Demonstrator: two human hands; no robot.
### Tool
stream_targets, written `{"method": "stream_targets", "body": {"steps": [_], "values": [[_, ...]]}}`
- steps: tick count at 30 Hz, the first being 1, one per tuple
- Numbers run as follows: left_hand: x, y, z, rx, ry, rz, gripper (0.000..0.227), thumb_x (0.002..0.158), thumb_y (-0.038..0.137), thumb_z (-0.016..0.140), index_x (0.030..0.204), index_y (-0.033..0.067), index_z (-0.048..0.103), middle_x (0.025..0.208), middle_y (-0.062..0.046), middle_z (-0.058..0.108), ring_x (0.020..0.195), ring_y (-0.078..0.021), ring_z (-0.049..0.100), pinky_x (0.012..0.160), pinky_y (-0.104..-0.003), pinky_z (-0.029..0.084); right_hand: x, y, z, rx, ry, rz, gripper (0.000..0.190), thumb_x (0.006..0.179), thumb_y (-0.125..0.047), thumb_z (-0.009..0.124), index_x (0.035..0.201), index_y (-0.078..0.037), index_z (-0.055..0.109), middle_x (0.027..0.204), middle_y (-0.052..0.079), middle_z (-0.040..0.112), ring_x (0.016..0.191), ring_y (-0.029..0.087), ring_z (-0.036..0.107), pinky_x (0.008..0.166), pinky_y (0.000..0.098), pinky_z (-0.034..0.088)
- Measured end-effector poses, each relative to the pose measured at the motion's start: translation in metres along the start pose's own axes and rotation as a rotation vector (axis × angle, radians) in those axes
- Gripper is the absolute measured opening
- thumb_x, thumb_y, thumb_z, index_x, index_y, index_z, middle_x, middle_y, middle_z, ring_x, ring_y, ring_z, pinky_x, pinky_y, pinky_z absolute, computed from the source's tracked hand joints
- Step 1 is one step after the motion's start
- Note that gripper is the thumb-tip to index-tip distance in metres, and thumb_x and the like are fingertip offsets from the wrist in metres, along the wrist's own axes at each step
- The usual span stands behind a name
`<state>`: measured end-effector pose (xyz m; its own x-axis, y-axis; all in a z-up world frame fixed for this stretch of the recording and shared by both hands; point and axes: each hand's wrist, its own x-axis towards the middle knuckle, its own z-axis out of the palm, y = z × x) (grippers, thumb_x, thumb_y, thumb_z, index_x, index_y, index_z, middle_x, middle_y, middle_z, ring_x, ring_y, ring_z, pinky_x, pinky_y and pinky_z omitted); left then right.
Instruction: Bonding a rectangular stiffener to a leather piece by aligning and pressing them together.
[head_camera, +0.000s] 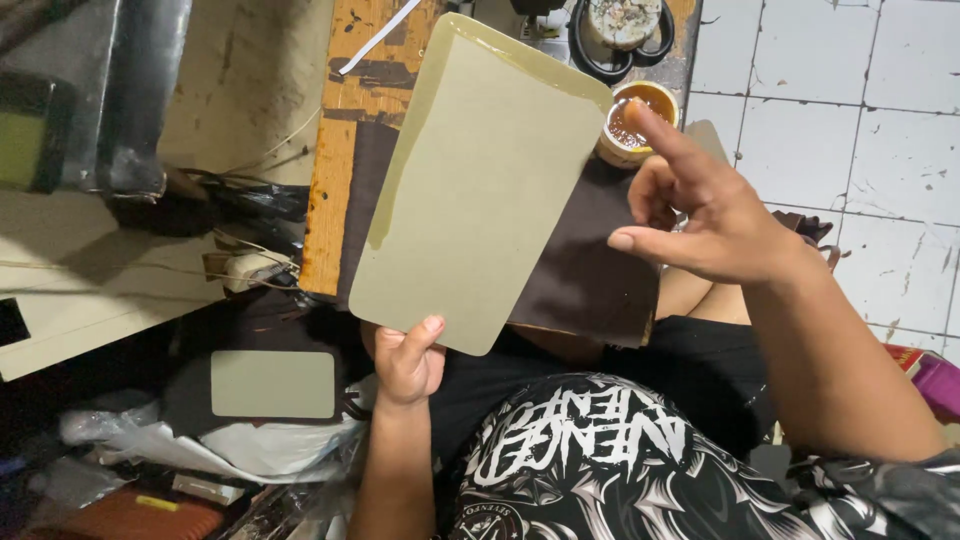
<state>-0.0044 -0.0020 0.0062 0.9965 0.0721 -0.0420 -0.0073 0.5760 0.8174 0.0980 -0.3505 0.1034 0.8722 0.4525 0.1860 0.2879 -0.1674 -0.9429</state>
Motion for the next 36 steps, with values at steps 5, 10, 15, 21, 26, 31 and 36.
{"method": "stream_targets", "body": {"steps": [5,10,15,21,26,31,36], "values": [[-0.007,0.006,0.002,-0.021,-0.057,0.001,0.056,0.092,-0.001,0.063,0.147,0.0007,0.049,0.142,-0.016,0.060,0.134,-0.0331,0.055,0.120,-0.051,0.042,0.014,0.013,0.007,-0.010,-0.031,0.086,0.098,0.090,-0.006,0.078,0.167,-0.028,0.021,0.078,0.001,0.041,0.069,0.009,0.043,0.061,0.0196,0.040],[-0.008,0.003,-0.001,-0.043,-0.055,0.028,0.058,0.093,0.000,0.064,0.149,0.0030,0.048,0.145,-0.015,0.058,0.136,-0.0325,0.054,0.121,-0.051,0.040,0.005,0.011,0.023,-0.111,-0.085,-0.040,0.086,0.094,-0.006,0.076,0.165,-0.015,0.028,0.076,0.000,0.039,0.064,0.009,0.035,0.058,0.0205,0.034],[0.001,0.009,0.015,-0.050,-0.064,0.033,0.061,0.094,0.001,0.063,0.152,0.0035,0.044,0.148,-0.015,0.055,0.139,-0.0330,0.052,0.122,-0.053,0.039,-0.007,0.005,0.049,-0.349,-0.136,-0.095,0.073,0.096,-0.013,0.074,0.160,-0.013,0.039,0.090,0.000,0.064,0.059,0.013,0.043,0.063,0.0249,0.046],[0.012,0.004,0.022,-0.114,0.037,0.044,0.042,0.085,-0.007,0.063,0.127,-0.0003,0.066,0.109,-0.022,0.074,0.101,-0.0364,0.073,0.087,-0.064,0.060,-0.018,0.007,0.084,-0.804,-0.033,-0.341,0.059,0.091,-0.026,0.065,0.149,-0.016,0.059,0.067,0.008,0.054,0.056,0.030,0.060,0.053,0.0435,0.051],[0.015,0.008,0.041,-0.125,0.070,0.050,0.035,0.089,-0.004,0.065,0.123,0.0017,0.068,0.108,-0.019,0.075,0.100,-0.0353,0.073,0.086,-0.063,0.061,-0.024,-0.003,0.103,-0.777,0.000,-0.498,0.048,0.093,-0.014,0.058,0.139,-0.022,0.069,0.068,0.003,0.046,0.054,0.022,0.054,0.053,0.0328,0.048],[0.015,0.016,0.059,-0.127,0.123,0.041,0.033,0.090,-0.004,0.065,0.123,0.0019,0.068,0.106,-0.018,0.075,0.098,-0.0335,0.074,0.082,-0.061,0.063,-0.019,-0.002,0.097,-0.892,0.022,-0.545,0.045,0.095,-0.019,0.055,0.137,-0.022,0.070,0.068,0.003,0.046,0.054,0.021,0.052,0.054,0.0338,0.048],[0.012,0.011,0.057,-0.109,0.155,0.046,0.035,0.088,-0.004,0.067,0.123,0.0003,0.068,0.104,-0.020,0.075,0.096,-0.0354,0.075,0.080,-0.063,0.063,-0.015,0.005,0.091,-1.130,0.138,-0.565,0.043,0.098,-0.028,0.058,0.137,-0.021,0.073,0.070,0.002,0.044,0.055,0.019,0.049,0.055,0.0335,0.046]]}}
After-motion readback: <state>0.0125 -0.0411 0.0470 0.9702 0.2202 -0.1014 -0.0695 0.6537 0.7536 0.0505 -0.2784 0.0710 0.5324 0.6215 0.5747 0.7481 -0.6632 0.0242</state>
